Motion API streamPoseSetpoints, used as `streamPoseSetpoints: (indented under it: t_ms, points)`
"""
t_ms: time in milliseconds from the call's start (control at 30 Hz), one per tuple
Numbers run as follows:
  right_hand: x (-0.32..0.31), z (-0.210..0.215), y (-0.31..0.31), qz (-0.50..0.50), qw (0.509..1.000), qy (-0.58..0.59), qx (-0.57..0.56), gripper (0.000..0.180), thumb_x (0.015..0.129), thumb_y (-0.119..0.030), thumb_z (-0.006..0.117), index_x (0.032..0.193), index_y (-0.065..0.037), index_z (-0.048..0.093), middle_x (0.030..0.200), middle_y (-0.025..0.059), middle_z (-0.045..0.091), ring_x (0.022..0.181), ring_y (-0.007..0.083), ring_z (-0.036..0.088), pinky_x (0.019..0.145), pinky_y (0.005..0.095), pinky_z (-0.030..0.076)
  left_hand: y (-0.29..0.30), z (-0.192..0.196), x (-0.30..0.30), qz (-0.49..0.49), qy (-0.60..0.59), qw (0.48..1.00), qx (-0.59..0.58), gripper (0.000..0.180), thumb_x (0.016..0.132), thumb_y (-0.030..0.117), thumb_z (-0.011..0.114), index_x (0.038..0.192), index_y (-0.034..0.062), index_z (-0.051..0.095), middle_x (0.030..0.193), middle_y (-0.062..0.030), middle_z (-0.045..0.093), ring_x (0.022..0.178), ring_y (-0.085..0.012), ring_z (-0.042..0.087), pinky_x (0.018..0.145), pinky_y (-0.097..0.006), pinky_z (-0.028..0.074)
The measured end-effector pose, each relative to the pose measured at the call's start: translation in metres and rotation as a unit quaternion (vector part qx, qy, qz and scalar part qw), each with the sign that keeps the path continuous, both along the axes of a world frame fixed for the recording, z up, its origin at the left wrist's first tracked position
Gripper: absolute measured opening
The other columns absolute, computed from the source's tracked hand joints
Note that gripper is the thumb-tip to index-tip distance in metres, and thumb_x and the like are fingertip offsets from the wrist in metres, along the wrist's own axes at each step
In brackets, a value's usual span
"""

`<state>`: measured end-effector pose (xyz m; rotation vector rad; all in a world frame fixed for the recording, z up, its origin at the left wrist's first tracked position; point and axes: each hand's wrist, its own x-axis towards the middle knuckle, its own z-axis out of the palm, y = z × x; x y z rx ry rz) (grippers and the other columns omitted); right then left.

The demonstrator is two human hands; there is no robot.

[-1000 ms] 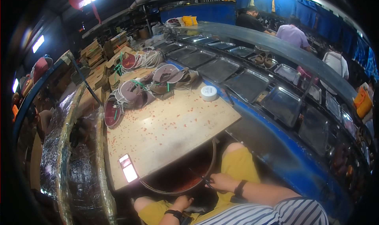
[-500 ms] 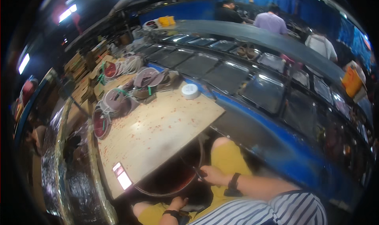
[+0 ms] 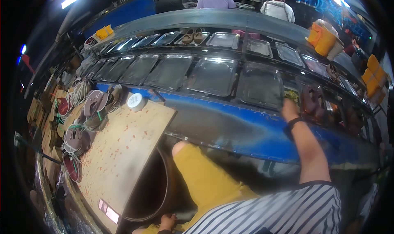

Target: The recorder is using scissors to trim excess material or threads from a series of shoes at a manufacturing station.

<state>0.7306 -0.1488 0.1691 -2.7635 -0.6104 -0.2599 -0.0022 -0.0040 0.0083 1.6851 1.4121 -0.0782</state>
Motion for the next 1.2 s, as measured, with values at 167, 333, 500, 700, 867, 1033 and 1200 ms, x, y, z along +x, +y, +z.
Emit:
streamPoseSetpoints:
  t_ms: [167, 333, 500, 700, 867, 1033, 1200]
  points:
    - [0.112, 0.009, -0.136, -0.160, 0.987, 0.001, 0.015, 0.034, 0.085, -0.017, 0.065, 0.117, -0.006, 0.063, 0.116, 0.0230, 0.064, 0.111, 0.0402, 0.059, 0.094, 0.0466, 0.048, 0.003, -0.019, -0.017, -0.042, 0.033, 0.997, 0.053, 0.032, 0.089, 0.028, 0.060, 0.093, -0.0017, 0.071, 0.085, -0.0178, 0.071, 0.083, -0.0332, 0.068, 0.079, -0.041, 0.051]
    - [0.107, 0.005, -0.153, -0.126, 0.991, 0.048, -0.023, 0.038, 0.081, -0.019, 0.072, 0.115, -0.004, 0.063, 0.114, 0.0211, 0.065, 0.112, 0.0379, 0.059, 0.095, 0.0441, 0.048, -0.001, -0.003, -0.035, 0.082, 0.004, 0.996, -0.033, 0.027, 0.092, 0.016, 0.059, 0.097, -0.0090, 0.067, 0.078, -0.0156, 0.070, 0.070, -0.0209, 0.069, 0.065, -0.033, 0.055]
    - [0.117, 0.007, -0.140, -0.092, 0.989, 0.000, -0.114, 0.037, 0.078, -0.020, 0.074, 0.111, -0.008, 0.064, 0.109, 0.0195, 0.067, 0.107, 0.0382, 0.061, 0.092, 0.0454, 0.049, -0.010, 0.041, -0.019, 0.123, -0.026, 0.991, -0.043, 0.025, 0.094, 0.014, 0.057, 0.097, -0.0089, 0.066, 0.082, -0.0135, 0.070, 0.073, -0.0206, 0.068, 0.065, -0.032, 0.054]
    - [0.085, 0.026, -0.044, 0.036, 0.995, -0.091, 0.035, 0.027, 0.080, -0.017, 0.070, 0.102, -0.003, 0.065, 0.099, 0.0230, 0.067, 0.092, 0.0415, 0.064, 0.079, 0.0486, 0.050, -0.015, 0.115, -0.011, 0.115, -0.018, 0.993, 0.019, 0.027, 0.097, 0.019, 0.056, 0.103, -0.0058, 0.066, 0.085, -0.0111, 0.070, 0.074, -0.0167, 0.065, 0.068, -0.029, 0.053]
    - [-0.119, 0.044, 0.073, 0.356, 0.910, -0.064, 0.203, 0.018, 0.073, -0.009, 0.074, 0.083, -0.004, 0.059, 0.079, 0.0173, 0.059, 0.075, 0.0400, 0.058, 0.066, 0.0463, 0.045, -0.015, 0.149, -0.021, 0.149, -0.103, 0.979, 0.091, 0.024, 0.098, 0.014, 0.056, 0.108, -0.0061, 0.065, 0.089, -0.0096, 0.069, 0.077, -0.0133, 0.065, 0.070, -0.026, 0.053]
    - [-0.266, 0.044, 0.169, 0.662, 0.715, -0.038, 0.221, 0.021, 0.067, -0.010, 0.074, 0.078, -0.006, 0.056, 0.075, 0.0134, 0.056, 0.073, 0.0362, 0.056, 0.064, 0.0452, 0.045, -0.018, 0.171, -0.009, 0.242, -0.230, 0.935, 0.118, 0.020, 0.097, 0.009, 0.057, 0.111, -0.0021, 0.064, 0.097, -0.0055, 0.068, 0.084, -0.0109, 0.063, 0.075, -0.024, 0.052]
    - [-0.430, 0.027, 0.213, 0.797, 0.570, 0.030, 0.197, 0.021, 0.070, -0.013, 0.073, 0.082, -0.008, 0.057, 0.077, 0.0106, 0.058, 0.074, 0.0322, 0.058, 0.065, 0.0445, 0.047, -0.018, 0.163, 0.011, 0.257, -0.311, 0.900, 0.163, 0.021, 0.095, 0.007, 0.060, 0.115, 0.0008, 0.061, 0.112, -0.0034, 0.063, 0.098, -0.0088, 0.058, 0.084, -0.023, 0.048]
